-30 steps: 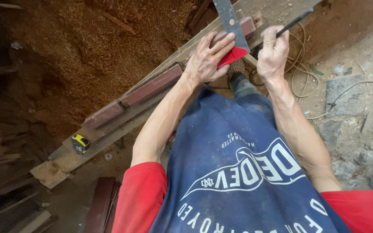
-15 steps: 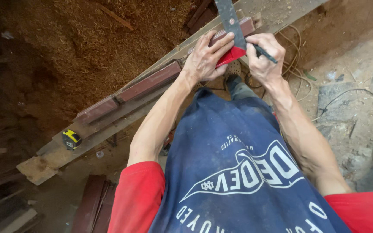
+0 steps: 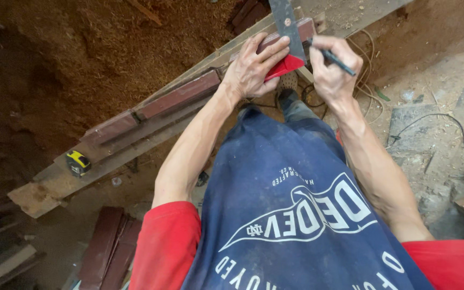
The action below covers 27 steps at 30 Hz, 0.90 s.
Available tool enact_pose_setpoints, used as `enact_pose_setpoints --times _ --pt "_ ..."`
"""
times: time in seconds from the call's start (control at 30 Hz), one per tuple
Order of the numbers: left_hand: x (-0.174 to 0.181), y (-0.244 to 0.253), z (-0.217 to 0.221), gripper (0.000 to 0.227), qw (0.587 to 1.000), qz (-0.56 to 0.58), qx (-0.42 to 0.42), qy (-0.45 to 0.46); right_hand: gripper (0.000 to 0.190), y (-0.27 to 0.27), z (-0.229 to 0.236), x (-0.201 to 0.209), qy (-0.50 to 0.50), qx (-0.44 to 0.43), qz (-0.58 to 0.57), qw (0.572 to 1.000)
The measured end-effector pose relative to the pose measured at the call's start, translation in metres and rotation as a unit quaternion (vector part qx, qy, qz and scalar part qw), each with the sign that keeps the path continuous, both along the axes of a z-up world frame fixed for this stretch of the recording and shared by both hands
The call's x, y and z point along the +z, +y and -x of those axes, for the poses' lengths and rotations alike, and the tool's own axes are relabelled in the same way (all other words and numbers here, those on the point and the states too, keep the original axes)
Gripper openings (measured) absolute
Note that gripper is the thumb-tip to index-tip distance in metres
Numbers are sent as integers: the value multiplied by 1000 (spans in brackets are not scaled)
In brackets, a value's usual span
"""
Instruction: The person uses a red try square and a pencil to mark lines on a long reddish-brown wooden plank. After marking, the person uses an angle grinder to sand the surface of the plank.
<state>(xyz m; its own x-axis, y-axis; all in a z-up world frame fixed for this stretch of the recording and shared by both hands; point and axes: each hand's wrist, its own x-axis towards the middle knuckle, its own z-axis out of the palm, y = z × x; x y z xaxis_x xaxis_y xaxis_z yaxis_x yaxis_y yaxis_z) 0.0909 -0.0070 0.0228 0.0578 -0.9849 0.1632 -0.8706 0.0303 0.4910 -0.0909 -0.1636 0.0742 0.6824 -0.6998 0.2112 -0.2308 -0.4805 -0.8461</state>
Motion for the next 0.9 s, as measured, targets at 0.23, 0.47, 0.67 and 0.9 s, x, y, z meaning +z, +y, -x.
enact_pose_setpoints --times 0.23,0.47,0.67,0.9 --pt "1 0 3 72 1000 -15 2 -1 13 -2 -13 -16 -5 20 10 1000" --pt "0 1 2 73 1000 -11 12 7 13 -1 -15 1 -31 -10 -50 998" --pt "-5 -1 3 74 1000 -3 14 -12 9 13 -2 -16 10 -31 -115 993" --pt "-16 -1 2 74 1000 -4 18 -2 21 10 -9 -36 21 -111 -383 917"
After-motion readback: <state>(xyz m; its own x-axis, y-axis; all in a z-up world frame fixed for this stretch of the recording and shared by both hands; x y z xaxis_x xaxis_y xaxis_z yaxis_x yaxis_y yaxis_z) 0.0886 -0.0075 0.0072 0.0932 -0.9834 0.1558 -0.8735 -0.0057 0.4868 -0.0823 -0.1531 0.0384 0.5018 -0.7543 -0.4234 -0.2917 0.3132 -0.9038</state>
